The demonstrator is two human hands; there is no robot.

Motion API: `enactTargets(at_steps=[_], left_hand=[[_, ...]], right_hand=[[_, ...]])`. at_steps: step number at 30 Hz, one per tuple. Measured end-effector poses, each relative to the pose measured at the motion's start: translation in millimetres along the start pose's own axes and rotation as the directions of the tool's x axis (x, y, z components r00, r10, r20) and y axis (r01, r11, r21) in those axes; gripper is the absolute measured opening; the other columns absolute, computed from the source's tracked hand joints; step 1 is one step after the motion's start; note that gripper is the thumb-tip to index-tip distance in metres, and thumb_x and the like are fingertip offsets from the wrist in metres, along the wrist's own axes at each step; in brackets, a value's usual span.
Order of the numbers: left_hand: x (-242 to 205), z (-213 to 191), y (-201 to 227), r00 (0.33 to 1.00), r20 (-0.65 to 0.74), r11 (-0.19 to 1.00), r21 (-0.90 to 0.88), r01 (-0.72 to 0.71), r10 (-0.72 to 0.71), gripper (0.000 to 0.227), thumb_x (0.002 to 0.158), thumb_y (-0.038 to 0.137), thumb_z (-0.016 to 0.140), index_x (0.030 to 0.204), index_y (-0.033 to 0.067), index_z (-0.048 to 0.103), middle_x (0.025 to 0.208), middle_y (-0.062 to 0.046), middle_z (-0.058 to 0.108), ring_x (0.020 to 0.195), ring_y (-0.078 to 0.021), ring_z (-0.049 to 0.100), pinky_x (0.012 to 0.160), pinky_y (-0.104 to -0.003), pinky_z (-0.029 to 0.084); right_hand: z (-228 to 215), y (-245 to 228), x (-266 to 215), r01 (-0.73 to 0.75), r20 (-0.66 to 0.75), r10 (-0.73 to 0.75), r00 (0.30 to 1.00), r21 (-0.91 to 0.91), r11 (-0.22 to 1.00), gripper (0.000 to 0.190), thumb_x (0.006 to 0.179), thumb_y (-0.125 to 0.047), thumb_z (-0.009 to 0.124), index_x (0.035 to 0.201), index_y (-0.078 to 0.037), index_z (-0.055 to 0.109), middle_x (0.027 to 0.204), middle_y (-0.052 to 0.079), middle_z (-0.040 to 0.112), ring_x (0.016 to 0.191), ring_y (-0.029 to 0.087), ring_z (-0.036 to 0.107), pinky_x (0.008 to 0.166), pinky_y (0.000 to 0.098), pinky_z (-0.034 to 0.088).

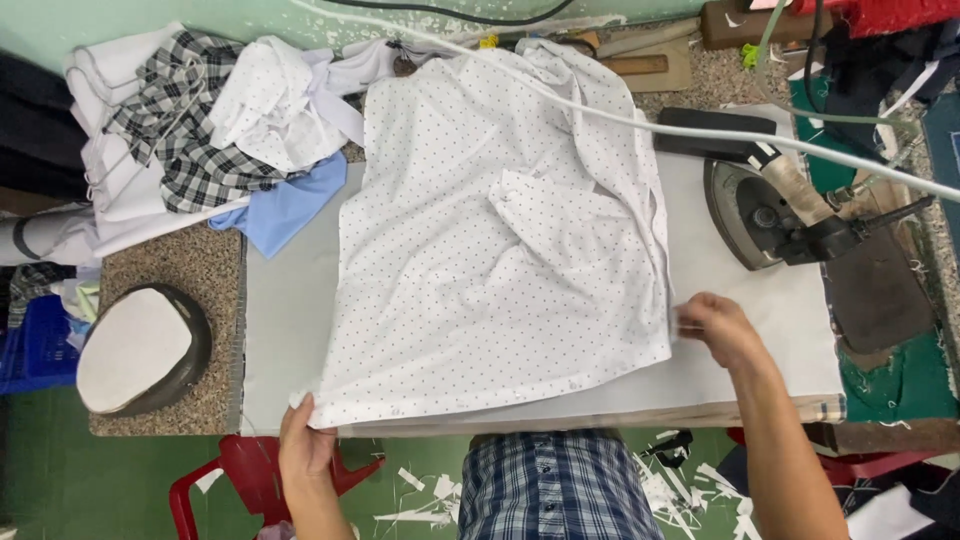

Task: The person irons a white polka-dotted shirt on a flat ironing board using a steam iron and a black pressing block. They repeatedly smooth the fabric, reposition the shirt, and press different sections including the collar and body to remove wrinkles.

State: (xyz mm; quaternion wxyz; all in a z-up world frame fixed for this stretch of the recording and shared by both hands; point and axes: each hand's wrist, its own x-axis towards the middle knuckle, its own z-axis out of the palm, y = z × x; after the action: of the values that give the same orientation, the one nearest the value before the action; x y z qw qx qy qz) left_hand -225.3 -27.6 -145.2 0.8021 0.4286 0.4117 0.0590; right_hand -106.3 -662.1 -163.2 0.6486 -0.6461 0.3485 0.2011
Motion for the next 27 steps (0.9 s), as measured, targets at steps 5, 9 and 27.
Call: enactTargets(at_steps=[5, 9, 27], left_hand=[[28.5, 149.7, 78.9, 0.986, 0.117, 0.937, 0.317, -0.149, 0.117, 0.044, 0.097, 0.019, 0.072, 0.129, -0.0043, 0.052, 0.118, -0.017, 0.065, 0.111, -0.0298, 0.068, 0.093, -0.046, 0.06], [8.9, 205.3, 100.4, 0.937, 0.254, 0.699, 0.625, -0.348, 0.239, 0.03, 0.098, 0.012, 0.071, 0.118, -0.0085, 0.064, 0.104, -0.024, 0.07, 0.093, -0.0297, 0.072, 0.078, -0.044, 0.063], [66.3, 291.7, 206.2, 0.864, 0.35, 0.896, 0.125, -0.426, 0.362, 0.022, 0.096, 0.014, 0.068, 0.117, 0.0071, 0.068, 0.117, -0.011, 0.077, 0.107, -0.0224, 0.078, 0.08, -0.038, 0.069]], right_hand=[[27.2, -69.9, 46.6, 0.233, -0.229, -0.335, 0.914, -0.378, 0.896, 0.055, 0.093, -0.033, 0.06, 0.13, 0.005, 0.046, 0.115, 0.029, 0.06, 0.108, 0.045, 0.061, 0.089, 0.0595, 0.049], [54.6, -63.6, 22.1, 0.066, -0.224, -0.54, 0.811, -0.883, 0.465, 0.044, 0.102, -0.043, 0.063, 0.123, -0.004, 0.071, 0.105, 0.017, 0.074, 0.1, 0.035, 0.072, 0.084, 0.0501, 0.058], [23.2, -257.1, 42.7, 0.511, -0.423, -0.497, 0.758, -0.089, 0.855, 0.022, 0.092, -0.009, 0.07, 0.097, -0.025, 0.055, 0.095, -0.007, 0.059, 0.08, 0.004, 0.058, 0.069, 0.0202, 0.052]])
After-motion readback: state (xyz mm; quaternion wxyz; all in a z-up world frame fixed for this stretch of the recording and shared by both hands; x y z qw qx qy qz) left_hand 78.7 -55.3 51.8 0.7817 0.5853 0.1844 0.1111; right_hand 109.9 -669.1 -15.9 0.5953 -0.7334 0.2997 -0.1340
